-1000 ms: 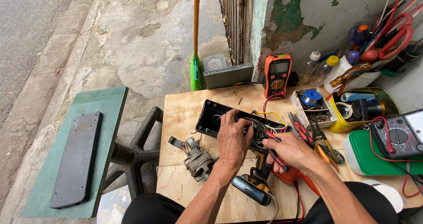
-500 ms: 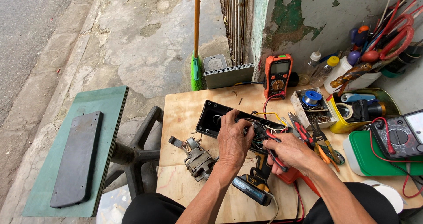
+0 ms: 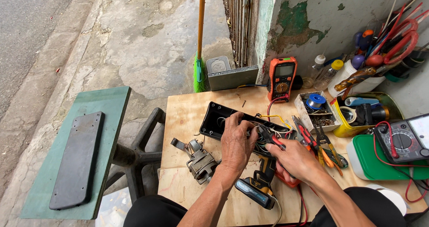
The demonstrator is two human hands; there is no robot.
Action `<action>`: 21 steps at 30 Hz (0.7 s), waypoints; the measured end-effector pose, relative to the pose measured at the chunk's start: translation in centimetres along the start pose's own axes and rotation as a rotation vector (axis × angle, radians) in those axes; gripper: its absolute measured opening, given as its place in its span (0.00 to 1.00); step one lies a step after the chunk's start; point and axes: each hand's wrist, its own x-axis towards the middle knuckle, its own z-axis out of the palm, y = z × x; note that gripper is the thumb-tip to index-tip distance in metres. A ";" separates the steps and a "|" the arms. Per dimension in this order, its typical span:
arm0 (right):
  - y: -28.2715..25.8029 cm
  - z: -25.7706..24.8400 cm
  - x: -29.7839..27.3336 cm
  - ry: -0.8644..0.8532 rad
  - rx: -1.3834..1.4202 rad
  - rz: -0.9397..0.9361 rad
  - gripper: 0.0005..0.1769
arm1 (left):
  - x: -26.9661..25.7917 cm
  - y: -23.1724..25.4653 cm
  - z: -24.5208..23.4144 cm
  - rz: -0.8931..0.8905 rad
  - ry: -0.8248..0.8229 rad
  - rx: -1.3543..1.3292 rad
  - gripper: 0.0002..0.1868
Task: The person uses a cordless drill to remove screws from a small motor and a black plastic housing. They then use pliers to strip and cut wires inside the housing, and reattach the motor to the housing with the drill.
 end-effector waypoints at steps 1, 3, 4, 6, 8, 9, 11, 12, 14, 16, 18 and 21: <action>-0.3 -0.6 -0.6 -0.048 -0.138 0.063 0.21 | 0.1 0.1 -0.2 0.041 0.006 -0.042 0.05; 0.0 -1.8 -1.5 -0.102 -0.281 0.123 0.28 | 0.1 0.2 -0.8 0.076 0.018 -0.080 0.06; 0.9 -2.7 -1.8 -0.073 -0.046 0.110 0.22 | 0.2 0.3 -1.0 0.067 0.015 -0.103 0.05; 3.0 -4.6 -1.8 -0.042 0.187 0.096 0.18 | 0.1 0.5 -1.7 0.056 0.014 -0.129 0.05; 5.4 -6.8 -1.0 0.193 0.553 -0.090 0.19 | 0.0 0.6 -2.8 0.129 -0.048 -0.099 0.10; 5.1 -6.8 -1.0 0.191 0.552 -0.091 0.19 | -0.2 0.1 -3.7 0.128 -0.046 -0.098 0.10; 4.5 -7.0 -1.1 0.425 0.525 0.007 0.15 | -0.6 -0.5 -5.1 0.224 0.248 0.077 0.21; 4.6 -7.0 -1.2 0.432 0.521 0.008 0.15 | -0.8 -1.4 -5.0 0.225 0.249 0.069 0.21; 4.5 -6.4 -1.0 0.364 0.420 0.095 0.18 | -1.2 -3.5 -5.1 -0.253 0.306 0.165 0.30; 4.5 -5.7 -0.2 0.368 0.394 0.095 0.18 | -1.1 -4.3 -5.0 -0.389 0.226 0.004 0.31; 3.7 -4.8 -0.4 0.377 0.372 0.094 0.19 | -0.7 -4.5 -6.0 -0.516 0.142 -0.163 0.32; 1.6 -4.1 -1.8 0.306 0.263 0.162 0.15 | 0.6 -3.5 -8.2 -0.807 -0.020 -0.327 0.31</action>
